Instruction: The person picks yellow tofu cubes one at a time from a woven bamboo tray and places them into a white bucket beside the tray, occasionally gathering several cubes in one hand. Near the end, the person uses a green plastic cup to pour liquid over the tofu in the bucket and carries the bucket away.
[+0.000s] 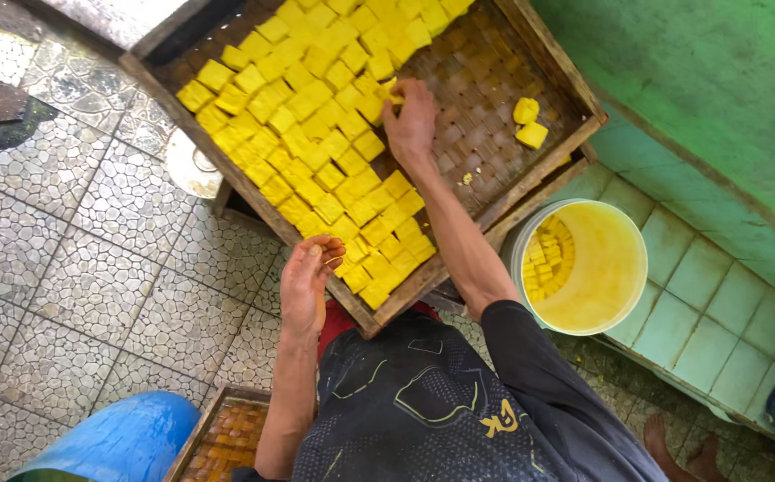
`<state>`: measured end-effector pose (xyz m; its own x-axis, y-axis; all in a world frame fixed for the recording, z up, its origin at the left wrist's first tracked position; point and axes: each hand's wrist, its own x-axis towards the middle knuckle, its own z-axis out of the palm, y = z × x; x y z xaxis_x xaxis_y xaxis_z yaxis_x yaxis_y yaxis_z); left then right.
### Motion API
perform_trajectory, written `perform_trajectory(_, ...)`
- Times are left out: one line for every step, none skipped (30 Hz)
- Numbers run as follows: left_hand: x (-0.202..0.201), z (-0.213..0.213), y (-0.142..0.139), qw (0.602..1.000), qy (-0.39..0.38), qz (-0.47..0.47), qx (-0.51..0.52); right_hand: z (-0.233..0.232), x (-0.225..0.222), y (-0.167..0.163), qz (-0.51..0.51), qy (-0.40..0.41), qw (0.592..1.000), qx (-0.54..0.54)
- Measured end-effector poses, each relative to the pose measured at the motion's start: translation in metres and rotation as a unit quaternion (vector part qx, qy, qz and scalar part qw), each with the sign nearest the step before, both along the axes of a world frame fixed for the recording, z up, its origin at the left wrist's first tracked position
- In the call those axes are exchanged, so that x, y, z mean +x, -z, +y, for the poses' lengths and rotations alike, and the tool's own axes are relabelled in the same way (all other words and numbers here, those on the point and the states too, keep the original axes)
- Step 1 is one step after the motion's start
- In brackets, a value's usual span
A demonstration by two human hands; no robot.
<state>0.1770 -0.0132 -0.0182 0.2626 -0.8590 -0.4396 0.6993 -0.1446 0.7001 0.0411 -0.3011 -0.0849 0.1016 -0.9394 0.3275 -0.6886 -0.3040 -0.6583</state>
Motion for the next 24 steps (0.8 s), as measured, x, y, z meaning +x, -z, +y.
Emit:
perform_trajectory(0.007,0.001,0.0,1.0,-0.006,0.001,0.001,0.001,0.002,0.0,-0.057,-0.015,0.998,0.032)
perform_trajectory(0.013,0.001,0.0,1.0,-0.01,-0.001,0.0,0.004,0.005,-0.001,-0.049,-0.019,0.997,0.057)
perform_trajectory(0.019,0.001,0.0,1.0,-0.015,-0.002,0.001,0.006,0.007,-0.001,-0.039,-0.023,0.996,0.083)
perform_trajectory(0.023,-0.001,0.0,1.0,-0.019,-0.002,0.003,0.01,0.01,-0.002,-0.03,-0.026,0.993,0.11)
perform_trajectory(0.028,-0.002,0.0,1.0,-0.02,0.006,-0.002,0.015,0.013,-0.003,0.034,-0.014,0.999,0.032)
perform_trajectory(0.031,-0.004,0.0,1.0,-0.02,0.013,-0.008,0.02,0.015,-0.003,0.096,-0.001,0.994,-0.047)
perform_trajectory(0.035,-0.006,0.0,0.999,-0.021,0.019,-0.019,0.024,0.018,-0.002,0.157,0.012,0.979,-0.131)
perform_trajectory(0.037,-0.009,0.0,0.999,-0.021,0.02,-0.029,0.029,0.021,-0.002,0.103,-0.009,0.99,-0.095)
perform_trajectory(0.039,-0.01,0.001,0.999,-0.02,0.022,-0.033,0.033,0.024,-0.002,0.051,-0.029,0.997,-0.052)
perform_trajectory(0.041,-0.013,0.002,0.999,-0.017,0.023,-0.04,0.037,0.026,-0.002,-0.004,-0.047,0.999,-0.012)
perform_trajectory(0.043,-0.015,0.003,0.999,-0.017,0.022,-0.037,0.041,0.03,-0.002,-0.018,-0.05,0.998,0.036)
perform_trajectory(0.044,-0.018,0.004,0.999,-0.016,0.022,-0.032,0.045,0.033,-0.003,-0.032,-0.053,0.994,0.085)
perform_trajectory(0.046,-0.022,0.006,0.999,-0.014,0.023,-0.025,0.049,0.037,-0.004,-0.045,-0.055,0.988,0.136)
perform_trajectory(0.047,-0.026,0.007,0.999,-0.01,0.019,-0.024,0.052,0.041,-0.005,0.029,-0.043,0.996,0.07)
perform_trajectory(0.048,-0.032,0.009,1.0,-0.004,0.013,-0.023,0.055,0.045,-0.007,0.102,-0.031,0.994,0.004)
perform_trajectory(0.049,-0.039,0.011,1.0,0.0,0.006,-0.025,0.058,0.049,-0.01,0.173,-0.018,0.983,-0.066)
perform_trajectory(0.05,-0.048,0.013,0.999,0.0,0.001,-0.032,0.06,0.052,-0.014,0.163,-0.057,0.983,-0.065)
perform_trajectory(0.051,-0.057,0.015,0.999,0.001,-0.002,-0.033,0.061,0.053,-0.018,0.153,-0.096,0.982,-0.058)
perform_trajectory(0.051,-0.066,0.016,1.0,0.003,-0.005,-0.029,0.062,0.054,-0.023,0.144,-0.133,0.98,-0.045)
perform_trajectory(0.052,-0.073,0.018,1.0,-0.008,-0.011,-0.012,0.062,0.053,-0.028,0.161,-0.18,0.97,-0.013)
perform_trajectory(0.052,-0.081,0.019,1.0,-0.02,-0.017,0.001,0.063,0.051,-0.033,0.177,-0.225,0.958,0.016)
perform_trajectory(0.052,-0.086,0.02,0.999,-0.032,-0.023,0.014,0.063,0.048,-0.037,0.194,-0.269,0.942,0.046)
perform_trajectory(0.052,-0.089,0.021,0.999,-0.036,0.012,0.002,0.064,0.043,-0.041,0.158,-0.326,0.93,0.054)
perform_trajectory(0.051,-0.09,0.023,0.998,-0.041,0.047,-0.009,0.066,0.037,-0.045,0.12,-0.382,0.914,0.064)
